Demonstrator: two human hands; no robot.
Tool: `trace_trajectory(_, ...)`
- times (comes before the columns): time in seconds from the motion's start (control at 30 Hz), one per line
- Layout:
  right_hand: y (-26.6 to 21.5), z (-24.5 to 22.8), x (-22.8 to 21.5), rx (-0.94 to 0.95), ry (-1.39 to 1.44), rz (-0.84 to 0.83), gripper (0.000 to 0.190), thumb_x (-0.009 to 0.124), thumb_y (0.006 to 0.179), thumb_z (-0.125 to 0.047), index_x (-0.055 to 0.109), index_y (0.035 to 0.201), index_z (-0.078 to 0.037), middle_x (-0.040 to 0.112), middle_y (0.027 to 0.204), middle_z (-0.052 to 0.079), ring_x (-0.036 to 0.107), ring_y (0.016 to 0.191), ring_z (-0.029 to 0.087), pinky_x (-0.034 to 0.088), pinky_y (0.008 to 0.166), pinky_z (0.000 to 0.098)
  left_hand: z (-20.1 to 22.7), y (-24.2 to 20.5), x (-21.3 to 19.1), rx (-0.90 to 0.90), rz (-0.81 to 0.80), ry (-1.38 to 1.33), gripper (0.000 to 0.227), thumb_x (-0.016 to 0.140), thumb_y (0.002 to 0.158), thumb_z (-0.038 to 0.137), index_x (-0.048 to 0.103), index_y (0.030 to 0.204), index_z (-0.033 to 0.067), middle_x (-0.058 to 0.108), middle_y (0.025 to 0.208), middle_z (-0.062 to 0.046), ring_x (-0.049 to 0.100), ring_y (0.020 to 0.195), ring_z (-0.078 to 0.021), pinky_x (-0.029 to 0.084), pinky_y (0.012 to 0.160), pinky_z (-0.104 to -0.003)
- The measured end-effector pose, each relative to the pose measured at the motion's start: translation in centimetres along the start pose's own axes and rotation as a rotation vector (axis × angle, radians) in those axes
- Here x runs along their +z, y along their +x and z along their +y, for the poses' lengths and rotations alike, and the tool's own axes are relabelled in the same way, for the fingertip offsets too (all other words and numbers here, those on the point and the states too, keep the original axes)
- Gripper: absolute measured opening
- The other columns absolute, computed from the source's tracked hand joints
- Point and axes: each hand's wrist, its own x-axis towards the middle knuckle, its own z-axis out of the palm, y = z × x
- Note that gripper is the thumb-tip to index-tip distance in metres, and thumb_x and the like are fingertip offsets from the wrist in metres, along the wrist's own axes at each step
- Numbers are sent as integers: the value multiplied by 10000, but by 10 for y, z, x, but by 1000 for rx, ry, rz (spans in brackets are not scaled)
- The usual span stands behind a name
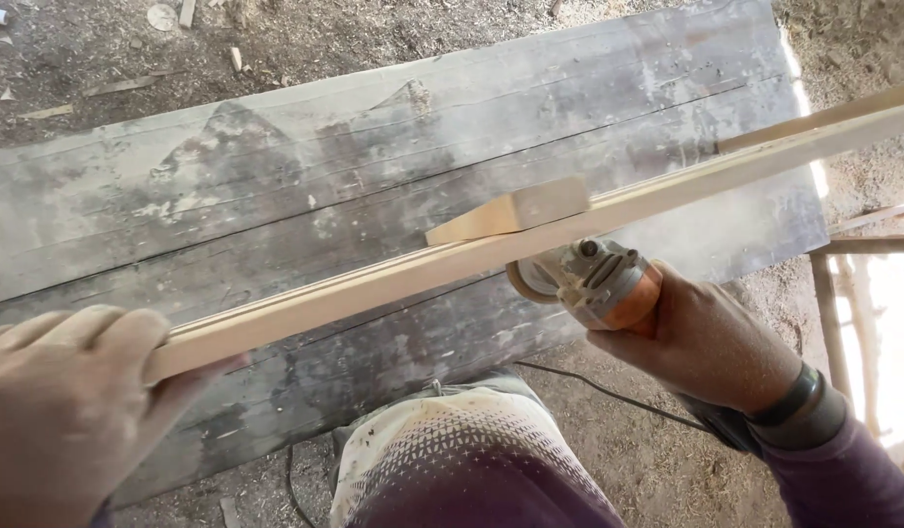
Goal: Sand a wooden frame using a power angle grinder with a sanding disc.
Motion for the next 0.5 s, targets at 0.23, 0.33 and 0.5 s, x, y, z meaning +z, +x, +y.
trace_trajectory(0.23, 15, 64, -20, -204, 34, 59, 526, 709, 832, -323, 595, 1275, -65, 773, 1043, 107, 783, 913, 212, 672, 825, 380, 2, 4, 6, 81, 373, -262, 556, 772, 712, 653, 581, 648, 135, 525, 438, -42, 578, 447, -164, 513, 512, -346)
trace_trajectory(0.33, 13, 60, -24, -73, 43, 74, 514, 726, 851, -325, 603, 1281, -70, 767, 1055, 130, 773, 936, 234, 660, 846, 408, -1, 5, -1, 105, 274, -146, 514, 725, 707, 648, 586, 640, 157, 496, 450, -23, 575, 478, -155, 530, 535, -339)
trace_trajectory(0.5, 11, 55, -3, -49, 143, 84, 487, 740, 857, -303, 606, 1259, -63, 761, 1057, 123, 763, 928, 236, 642, 848, 412, -6, 7, 0, 77, 212, -127, 508, 673, 710, 677, 596, 668, 177, 460, 462, 5, 589, 461, -127, 542, 546, -314)
